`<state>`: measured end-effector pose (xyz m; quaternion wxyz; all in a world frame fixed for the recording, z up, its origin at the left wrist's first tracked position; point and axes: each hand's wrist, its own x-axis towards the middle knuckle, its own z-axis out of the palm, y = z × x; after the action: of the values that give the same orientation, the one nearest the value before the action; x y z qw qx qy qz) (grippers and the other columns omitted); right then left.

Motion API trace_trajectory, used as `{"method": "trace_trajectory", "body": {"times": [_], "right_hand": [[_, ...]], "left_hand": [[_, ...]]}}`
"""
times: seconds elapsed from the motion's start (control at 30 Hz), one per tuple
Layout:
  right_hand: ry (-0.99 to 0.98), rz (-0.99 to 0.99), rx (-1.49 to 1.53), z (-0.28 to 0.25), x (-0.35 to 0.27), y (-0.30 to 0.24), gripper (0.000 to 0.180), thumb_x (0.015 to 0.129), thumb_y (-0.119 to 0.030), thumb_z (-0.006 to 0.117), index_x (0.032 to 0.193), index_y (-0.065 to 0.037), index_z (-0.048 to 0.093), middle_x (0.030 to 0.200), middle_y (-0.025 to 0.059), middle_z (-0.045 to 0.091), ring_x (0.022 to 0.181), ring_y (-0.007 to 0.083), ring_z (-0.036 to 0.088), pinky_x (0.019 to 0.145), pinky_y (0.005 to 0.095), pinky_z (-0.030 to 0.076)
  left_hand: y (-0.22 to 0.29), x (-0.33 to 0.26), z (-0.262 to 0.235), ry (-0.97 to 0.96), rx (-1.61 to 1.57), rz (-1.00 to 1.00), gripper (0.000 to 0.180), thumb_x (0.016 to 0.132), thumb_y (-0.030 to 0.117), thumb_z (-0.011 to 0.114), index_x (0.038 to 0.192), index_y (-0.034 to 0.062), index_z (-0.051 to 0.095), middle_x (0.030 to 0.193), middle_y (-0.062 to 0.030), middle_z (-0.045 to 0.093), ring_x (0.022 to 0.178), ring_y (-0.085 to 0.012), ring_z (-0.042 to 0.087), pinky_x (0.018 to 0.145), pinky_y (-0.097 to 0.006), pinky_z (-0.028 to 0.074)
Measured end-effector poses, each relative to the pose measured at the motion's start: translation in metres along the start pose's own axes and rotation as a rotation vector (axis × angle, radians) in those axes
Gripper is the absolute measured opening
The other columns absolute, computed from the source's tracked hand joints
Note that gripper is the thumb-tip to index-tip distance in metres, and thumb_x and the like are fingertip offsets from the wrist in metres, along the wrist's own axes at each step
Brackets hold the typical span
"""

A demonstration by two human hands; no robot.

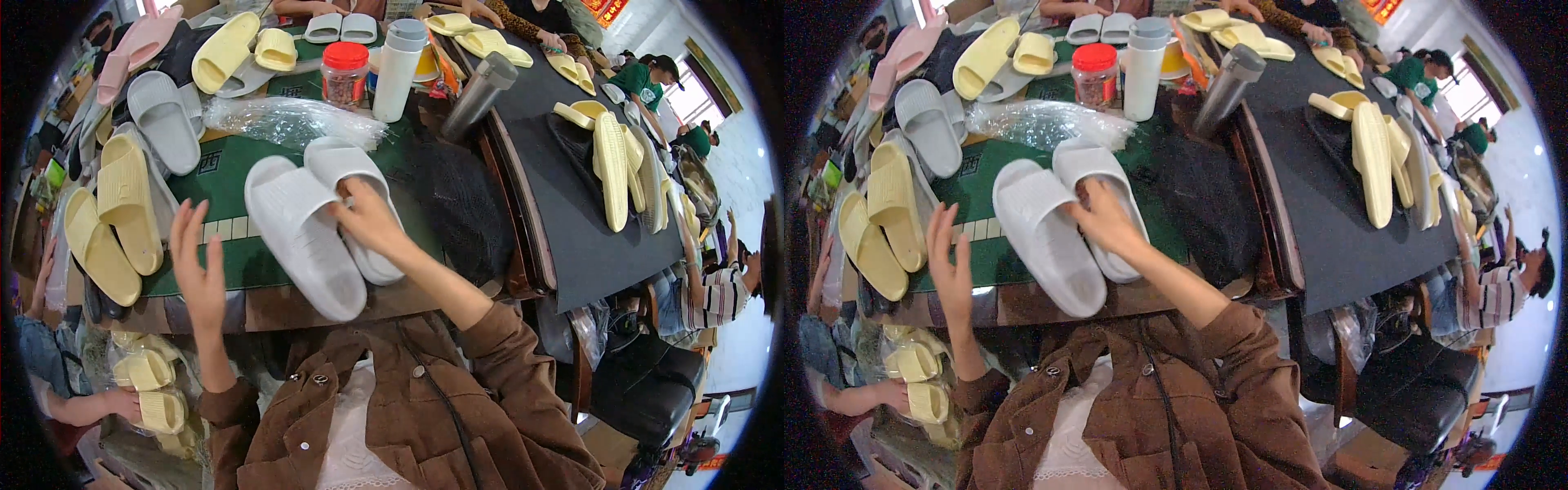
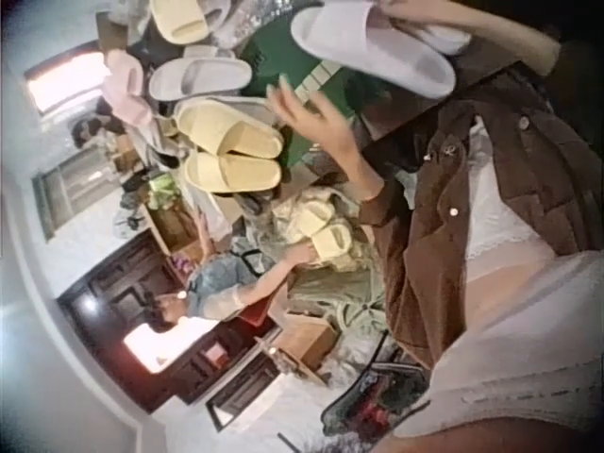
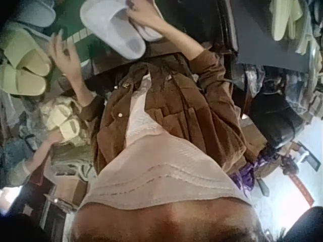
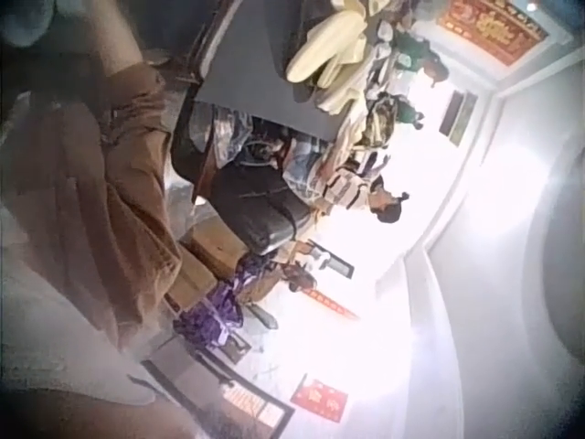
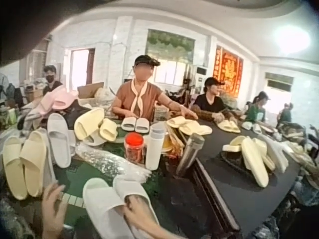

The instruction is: The person is cleaning and inspecting slippers during the manufacturing process.

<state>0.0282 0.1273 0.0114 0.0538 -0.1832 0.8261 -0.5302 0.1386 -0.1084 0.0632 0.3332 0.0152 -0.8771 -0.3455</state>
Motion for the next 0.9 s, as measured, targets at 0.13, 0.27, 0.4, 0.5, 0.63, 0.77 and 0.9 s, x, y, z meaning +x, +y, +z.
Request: {"method": "trace_trajectory", "body": {"times": [0.13, 0.27, 0.4, 0.5, 0.63, 0.77, 0.9], "right_hand": [[-0.096, -0.051, 0.092, 0.001, -0.017, -0.007, 0.047, 0.086, -0.014, 0.058, 0.125, 0.005, 0.041, 0.123, 0.0177, 0.047, 0.081, 0.0164, 0.06, 0.07, 0.0281, 0.049], [-0.064, 0.02, 0.435, -0.032, -0.025, -0.009, 0.039, 0.087, 0.002, 0.049, 0.125, 0.004, 0.039, 0.126, 0.0187, 0.046, 0.097, 0.0201, 0.06, 0.087, 0.0313, 0.049], [0.012, 0.082, 0.617, -0.063, -0.032, -0.021, 0.031, 0.089, -0.002, 0.053, 0.118, 0.004, 0.045, 0.114, 0.0152, 0.057, 0.097, 0.0179, 0.06, 0.09, 0.0297, 0.048], [0.042, 0.145, 0.735, -0.079, -0.029, -0.035, 0.016, 0.09, -0.004, 0.054, 0.105, 0.004, 0.056, 0.112, 0.0148, 0.061, 0.097, 0.0148, 0.061, 0.088, 0.0238, 0.05], [0.036, -0.012, 0.759, -0.094, -0.013, -0.074, 0.021, 0.093, -0.007, 0.052, 0.108, 0.007, 0.056, 0.108, 0.0141, 0.061, 0.099, 0.0196, 0.062, 0.088, 0.0289, 0.052], [0.114, -0.373, 0.472, -0.116, 0.013, -0.132, 0.019, 0.089, -0.015, 0.06, 0.102, -0.001, 0.065, 0.095, 0.0056, 0.066, 0.084, 0.0086, 0.059, 0.074, 0.0266, 0.051], [0.223, -0.825, 0.822, -0.153, 0.028, -0.185, 0.009, 0.088, -0.003, 0.056, 0.095, -0.001, 0.06, 0.09, 0.0061, 0.064, 0.078, 0.0144, 0.061, 0.077, 0.03, 0.052]], "left_hand": [[0.019, -0.004, 0.026, -0.165, -0.057, 0.082, 0.036, 0.09, 0.012, 0.053, 0.125, 0.0037, 0.053, 0.137, -0.0167, 0.041, 0.127, -0.0309, 0.038, 0.105, -0.038, 0.03], [0.019, -0.002, 0.051, -0.29, -0.146, 0.068, 0.037, 0.09, 0.013, 0.054, 0.126, 0.003, 0.052, 0.137, -0.0167, 0.04, 0.127, -0.0319, 0.038, 0.104, -0.038, 0.032], [0.015, 0.011, 0.078, -0.323, -0.044, 0.24, 0.041, 0.087, 0.013, 0.057, 0.127, 0.005, 0.05, 0.136, -0.0177, 0.039, 0.125, -0.0352, 0.039, 0.103, -0.042, 0.032], [0.02, 0.021, 0.091, -0.328, 0.123, 0.34, 0.045, 0.086, 0.019, 0.06, 0.128, 0.0088, 0.048, 0.135, -0.0164, 0.041, 0.123, -0.0344, 0.041, 0.101, -0.044, 0.034], [0.02, 0.032, 0.103, -0.473, 0.137, 0.311, 0.045, 0.085, 0.022, 0.06, 0.127, 0.0104, 0.048, 0.13, -0.0142, 0.048, 0.116, -0.032, 0.048, 0.099, -0.044, 0.035], [0.015, 0.031, 0.104, -0.479, 0.057, 0.316, 0.042, 0.083, 0.02, 0.061, 0.123, 0.0097, 0.05, 0.126, -0.0135, 0.052, 0.111, -0.0317, 0.052, 0.097, -0.045, 0.036], [0.021, 0.032, 0.105, -0.471, 0.077, 0.325, 0.041, 0.081, 0.018, 0.062, 0.119, 0.0094, 0.051, 0.125, -0.0129, 0.052, 0.109, -0.0318, 0.053, 0.095, -0.044, 0.038]]}}
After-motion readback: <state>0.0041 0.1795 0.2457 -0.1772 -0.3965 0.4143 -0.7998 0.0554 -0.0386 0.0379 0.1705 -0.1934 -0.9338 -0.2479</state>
